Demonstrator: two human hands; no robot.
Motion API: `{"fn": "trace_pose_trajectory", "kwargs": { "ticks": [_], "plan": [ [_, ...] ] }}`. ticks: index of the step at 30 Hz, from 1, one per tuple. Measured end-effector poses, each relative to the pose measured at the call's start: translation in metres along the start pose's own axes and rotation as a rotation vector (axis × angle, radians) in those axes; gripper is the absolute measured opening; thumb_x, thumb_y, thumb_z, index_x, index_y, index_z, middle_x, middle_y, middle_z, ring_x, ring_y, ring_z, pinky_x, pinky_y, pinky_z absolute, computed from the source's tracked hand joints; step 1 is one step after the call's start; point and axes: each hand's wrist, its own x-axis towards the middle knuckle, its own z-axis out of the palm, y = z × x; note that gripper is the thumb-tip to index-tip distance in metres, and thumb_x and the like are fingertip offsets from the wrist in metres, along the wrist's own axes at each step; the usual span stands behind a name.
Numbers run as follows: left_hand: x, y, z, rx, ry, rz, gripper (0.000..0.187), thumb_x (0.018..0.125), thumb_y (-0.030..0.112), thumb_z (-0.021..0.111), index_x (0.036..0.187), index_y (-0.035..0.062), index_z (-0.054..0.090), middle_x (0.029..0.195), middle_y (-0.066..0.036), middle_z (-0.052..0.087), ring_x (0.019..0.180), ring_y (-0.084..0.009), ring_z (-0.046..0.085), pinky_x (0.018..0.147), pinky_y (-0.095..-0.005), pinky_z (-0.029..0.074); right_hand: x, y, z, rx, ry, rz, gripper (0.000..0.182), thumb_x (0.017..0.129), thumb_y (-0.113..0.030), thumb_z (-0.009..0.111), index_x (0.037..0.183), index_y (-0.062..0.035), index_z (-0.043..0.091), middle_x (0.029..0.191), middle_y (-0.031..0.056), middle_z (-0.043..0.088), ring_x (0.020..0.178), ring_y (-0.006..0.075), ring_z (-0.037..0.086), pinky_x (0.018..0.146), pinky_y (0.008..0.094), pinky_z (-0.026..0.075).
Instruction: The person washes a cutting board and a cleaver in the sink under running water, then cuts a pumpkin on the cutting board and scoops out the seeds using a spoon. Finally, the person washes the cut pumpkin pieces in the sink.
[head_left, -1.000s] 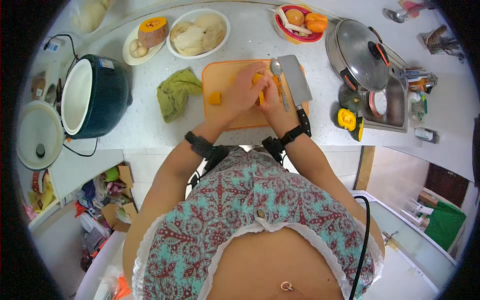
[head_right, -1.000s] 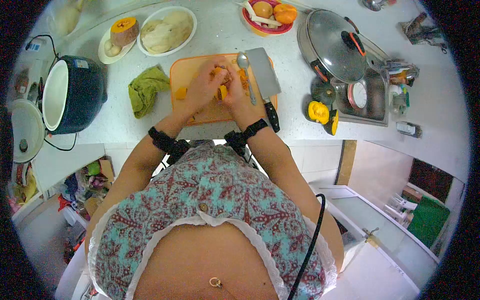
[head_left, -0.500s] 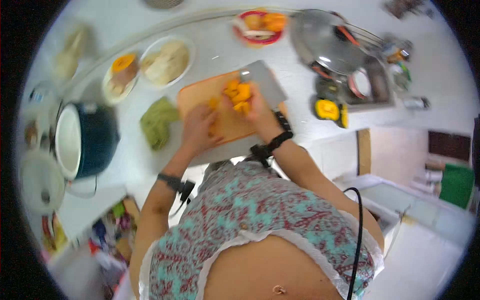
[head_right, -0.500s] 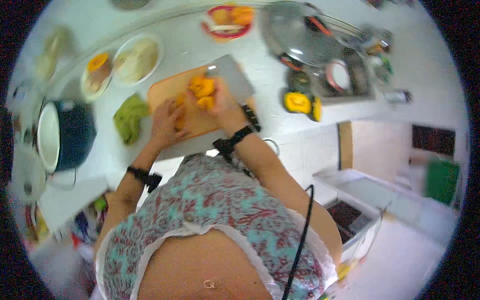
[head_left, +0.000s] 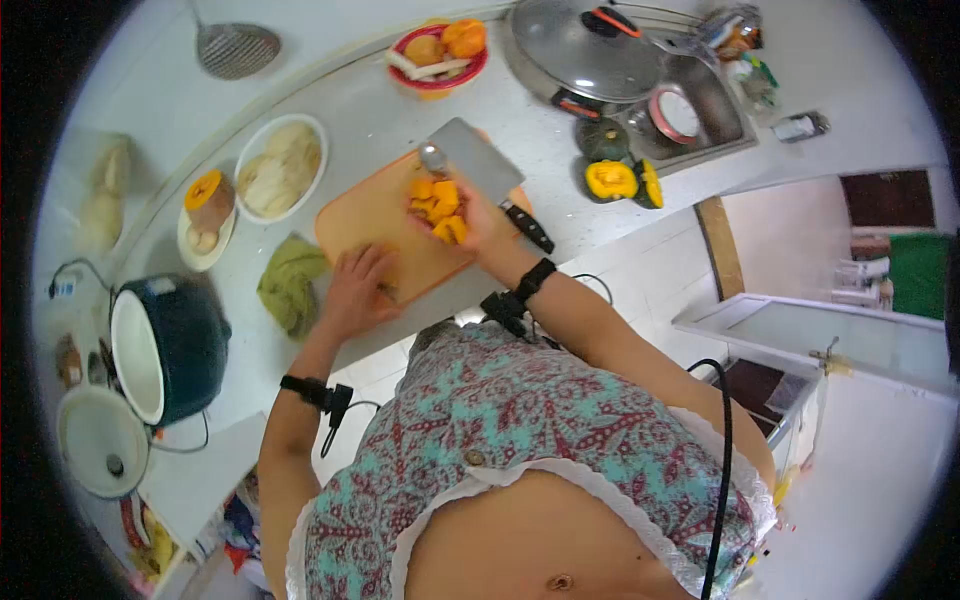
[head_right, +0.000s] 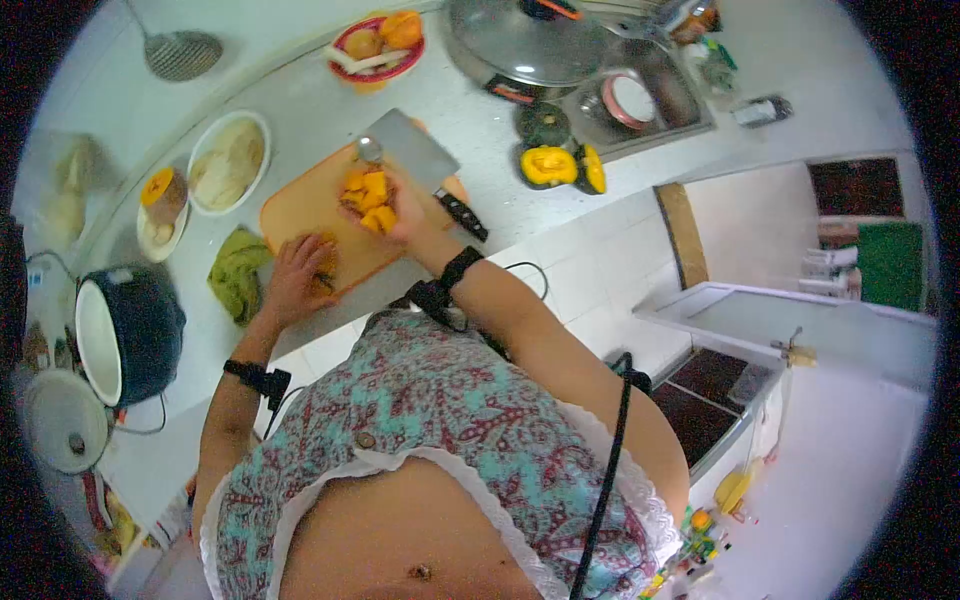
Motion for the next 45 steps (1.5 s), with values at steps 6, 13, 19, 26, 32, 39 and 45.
{"fn": "trace_pose_trajectory", "kwargs": {
  "ticks": [6, 13, 19, 26, 32, 39, 45],
  "plan": [
    [-0.002, -0.002, 0.015, 0.058, 0.098, -0.055, 0.057, 0.069, 0.039, 0.072, 0.118, 0.0142, 0.056, 0.13, -0.011, 0.049, 0.122, -0.0299, 0.043, 0.102, -0.0477, 0.03, -0.007, 0.009, 0.012, -0.029, 0.124, 0.025, 0.047, 0.096, -0.039, 0.036, 0.126, -0.0045, 0.048, 0.124, 0.0188, 0.054, 0.111, 0.0351, 0.054, 0.098, 0.0515, 0.042],
    [0.021, -0.004, 0.028, 0.05, 0.276, -0.205, 0.042, 0.069, 0.028, 0.071, 0.105, 0.0113, 0.059, 0.112, -0.008, 0.058, 0.108, -0.0266, 0.051, 0.092, -0.0423, 0.039, -0.001, 0.018, 0.0, 0.068, 0.113, 0.085, 0.047, 0.095, -0.042, 0.033, 0.125, -0.0096, 0.049, 0.124, 0.0203, 0.053, 0.112, 0.0371, 0.052, 0.1, 0.0554, 0.038],
    [0.028, -0.008, 0.039, 0.016, 0.326, -0.339, 0.036, 0.068, 0.026, 0.072, 0.098, 0.0092, 0.06, 0.1, -0.009, 0.061, 0.097, -0.0291, 0.056, 0.081, -0.0392, 0.047, -0.003, 0.023, -0.001, 0.046, 0.067, 0.107, 0.052, 0.094, -0.047, 0.033, 0.127, -0.0089, 0.047, 0.123, 0.0192, 0.053, 0.113, 0.0369, 0.052, 0.1, 0.0562, 0.038],
    [0.033, -0.009, 0.047, -0.039, 0.583, -0.601, 0.033, 0.071, 0.022, 0.072, 0.098, 0.0077, 0.061, 0.093, -0.011, 0.063, 0.087, -0.0293, 0.06, 0.074, -0.038, 0.049, -0.006, 0.025, -0.004, 0.008, 0.043, 0.11, 0.058, 0.094, -0.048, 0.031, 0.131, -0.0055, 0.044, 0.126, 0.0189, 0.052, 0.111, 0.0378, 0.053, 0.1, 0.059, 0.036],
    [0.066, 0.015, 0.033, -0.702, 0.967, -0.754, 0.034, 0.075, 0.025, 0.071, 0.1, 0.0058, 0.058, 0.089, -0.011, 0.064, 0.076, -0.0302, 0.062, 0.07, -0.0388, 0.051, -0.01, 0.031, 0.009, -0.068, 0.095, 0.143, 0.056, 0.094, -0.05, 0.029, 0.129, -0.01, 0.047, 0.132, 0.0185, 0.047, 0.117, 0.0397, 0.049, 0.101, 0.0619, 0.032],
    [0.076, 0.05, 0.017, -0.318, 0.732, -0.349, 0.042, 0.073, 0.025, 0.07, 0.108, 0.0061, 0.056, 0.111, -0.015, 0.058, 0.11, -0.0327, 0.051, 0.094, -0.0432, 0.041, 0.011, 0.031, -0.025, -0.144, 0.109, 0.032, 0.049, 0.096, -0.044, 0.033, 0.123, -0.007, 0.051, 0.121, 0.0125, 0.057, 0.109, 0.0291, 0.056, 0.097, 0.0459, 0.044],
    [0.065, 0.039, 0.014, -0.263, 0.736, -0.232, 0.046, 0.078, 0.029, 0.063, 0.117, 0.0063, 0.054, 0.115, -0.016, 0.056, 0.116, -0.0359, 0.046, 0.101, -0.0439, 0.036, 0.011, 0.024, -0.032, -0.051, -0.068, 0.093, 0.051, 0.096, -0.046, 0.033, 0.124, -0.0074, 0.05, 0.121, 0.0127, 0.057, 0.11, 0.029, 0.056, 0.096, 0.0474, 0.045]
  ]
}}
